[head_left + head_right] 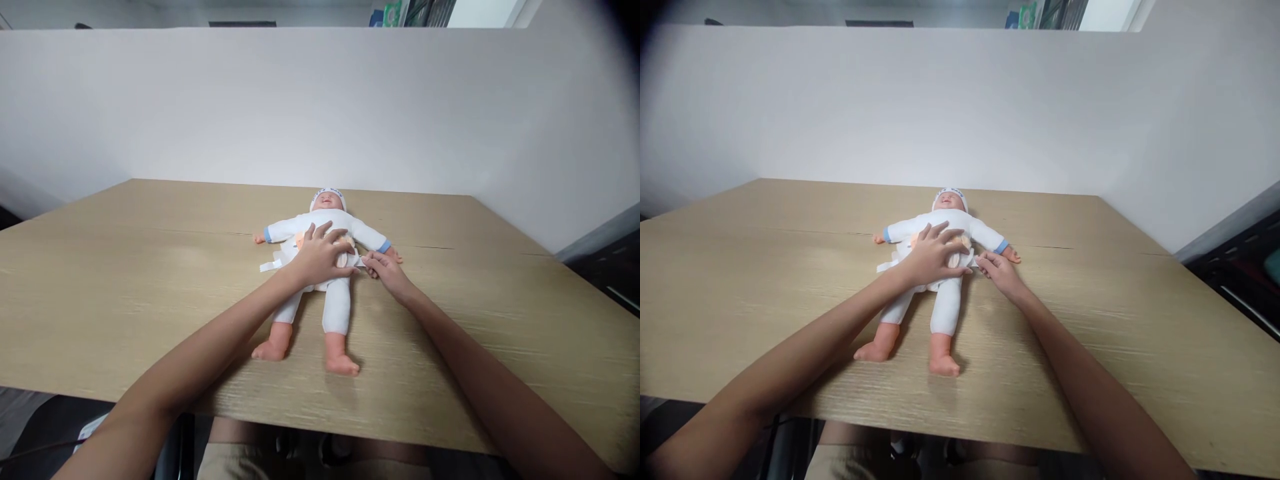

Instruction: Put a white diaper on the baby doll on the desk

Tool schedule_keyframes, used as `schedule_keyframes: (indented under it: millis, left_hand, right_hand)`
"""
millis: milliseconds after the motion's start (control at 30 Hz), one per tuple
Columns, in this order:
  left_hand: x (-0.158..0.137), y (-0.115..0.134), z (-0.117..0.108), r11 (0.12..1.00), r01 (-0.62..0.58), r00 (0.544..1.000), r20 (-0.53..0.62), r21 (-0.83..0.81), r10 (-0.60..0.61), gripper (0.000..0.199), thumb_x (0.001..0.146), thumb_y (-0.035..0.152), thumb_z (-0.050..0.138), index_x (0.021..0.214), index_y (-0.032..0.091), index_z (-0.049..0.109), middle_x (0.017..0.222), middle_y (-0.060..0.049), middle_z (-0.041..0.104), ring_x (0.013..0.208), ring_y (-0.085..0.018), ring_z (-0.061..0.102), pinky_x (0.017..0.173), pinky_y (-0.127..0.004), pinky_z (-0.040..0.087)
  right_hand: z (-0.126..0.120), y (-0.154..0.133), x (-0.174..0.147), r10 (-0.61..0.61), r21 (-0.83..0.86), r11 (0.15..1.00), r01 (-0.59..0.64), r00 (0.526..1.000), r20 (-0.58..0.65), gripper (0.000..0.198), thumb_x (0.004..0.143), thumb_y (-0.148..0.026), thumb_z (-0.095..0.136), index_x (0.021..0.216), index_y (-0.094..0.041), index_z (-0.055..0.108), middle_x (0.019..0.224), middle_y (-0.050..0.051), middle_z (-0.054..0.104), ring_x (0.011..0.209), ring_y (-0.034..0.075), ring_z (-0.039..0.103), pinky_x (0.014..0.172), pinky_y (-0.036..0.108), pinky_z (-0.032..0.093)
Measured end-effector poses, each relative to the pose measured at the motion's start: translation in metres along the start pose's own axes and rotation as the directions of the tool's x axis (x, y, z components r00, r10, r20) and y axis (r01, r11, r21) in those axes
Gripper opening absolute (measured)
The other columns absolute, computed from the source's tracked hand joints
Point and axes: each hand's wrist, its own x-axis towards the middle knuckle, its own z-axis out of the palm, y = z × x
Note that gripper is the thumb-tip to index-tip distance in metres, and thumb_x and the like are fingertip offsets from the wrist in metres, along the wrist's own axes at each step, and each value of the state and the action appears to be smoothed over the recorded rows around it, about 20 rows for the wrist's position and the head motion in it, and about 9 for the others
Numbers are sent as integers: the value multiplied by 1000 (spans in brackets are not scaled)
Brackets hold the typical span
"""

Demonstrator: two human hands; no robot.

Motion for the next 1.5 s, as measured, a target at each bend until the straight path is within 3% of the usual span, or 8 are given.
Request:
schedule_keyframes:
  millis: [267, 467, 667, 933, 1133, 1233, 1367, 1500]
  left_hand:
    - [0, 1, 2, 1000, 15, 1000, -21, -24, -15, 73, 87, 65, 72, 148, 28, 55, 157, -4, 51, 153, -42, 29, 125, -66, 19]
    - [-2, 3, 1, 1000, -2, 1000, -29, -6, 2, 53, 93, 59, 66, 134, 26, 62, 151, -3, 56, 153, -41, 31, 126, -64, 18]
    - [-2, 4, 1, 1000, -6, 1000, -26, 9, 6, 55, 92, 61, 65, 135, 25, 62, 150, -4, 56, 152, -40, 32, 126, -63, 18]
    - [-1, 1, -6, 999, -7, 1000, -29, -33, 6, 50, 94, 59, 60, 132, 27, 63, 151, -2, 57, 149, -41, 35, 116, -62, 32]
    - [3, -5, -11, 991, 13, 1000, 12, -130, -12, 42, 91, 38, 55, 131, 26, 61, 143, -2, 62, 148, -36, 39, 115, -56, 35]
    - [2, -4, -10, 986, 52, 999, 2, -155, -52, 37, 91, 37, 54, 125, 26, 62, 139, -2, 64, 150, -36, 38, 116, -54, 35]
    - [0, 1, -12, 983, 91, 996, 0, -160, -92, 36, 90, 42, 60, 123, 27, 62, 142, -2, 62, 150, -35, 37, 117, -53, 34]
    - [0, 5, -12, 983, 111, 993, -21, -148, -116, 43, 85, 47, 70, 122, 28, 61, 138, -2, 64, 149, -35, 37, 117, -53, 34]
  right_hand:
    - [2, 4, 2, -1, 54, 999, 0, 1000, 9, 63, 73, -79, 72, 73, -20, 49, 66, -2, 43, 61, 11, 36, 58, 28, 28]
    - [8, 8, 1, -30, 15, 999, 30, 1000, 10, 62, 79, -80, 67, 79, -19, 56, 70, -1, 47, 64, 11, 38, 62, 29, 30]
    - [12, 3, 0, -63, -42, 997, 64, 998, 22, 59, 85, -77, 62, 81, -19, 56, 73, 0, 50, 65, 13, 39, 64, 31, 31]
    - [16, 11, -3, -83, -187, 978, 92, 995, 60, 39, 92, -55, 59, 85, -17, 61, 73, 0, 50, 69, 14, 43, 65, 30, 33]
    - [22, 4, -12, -63, -422, 903, 82, 996, 58, 28, 91, -43, 60, 91, -18, 70, 63, -2, 47, 60, 14, 39, 58, 31, 26]
    - [22, 3, -12, -84, -354, 931, 90, 996, 34, 27, 90, -44, 61, 92, -19, 71, 65, -1, 49, 62, 14, 40, 59, 31, 27]
    - [17, 8, -7, -110, -103, 989, 104, 992, -56, 37, 91, -52, 63, 75, -19, 54, 68, -1, 45, 63, 13, 38, 61, 30, 29]
    - [12, 9, -2, -95, -12, 995, 94, 991, -93, 45, 91, -58, 63, 72, -20, 48, 65, -2, 42, 61, 12, 36, 59, 30, 27]
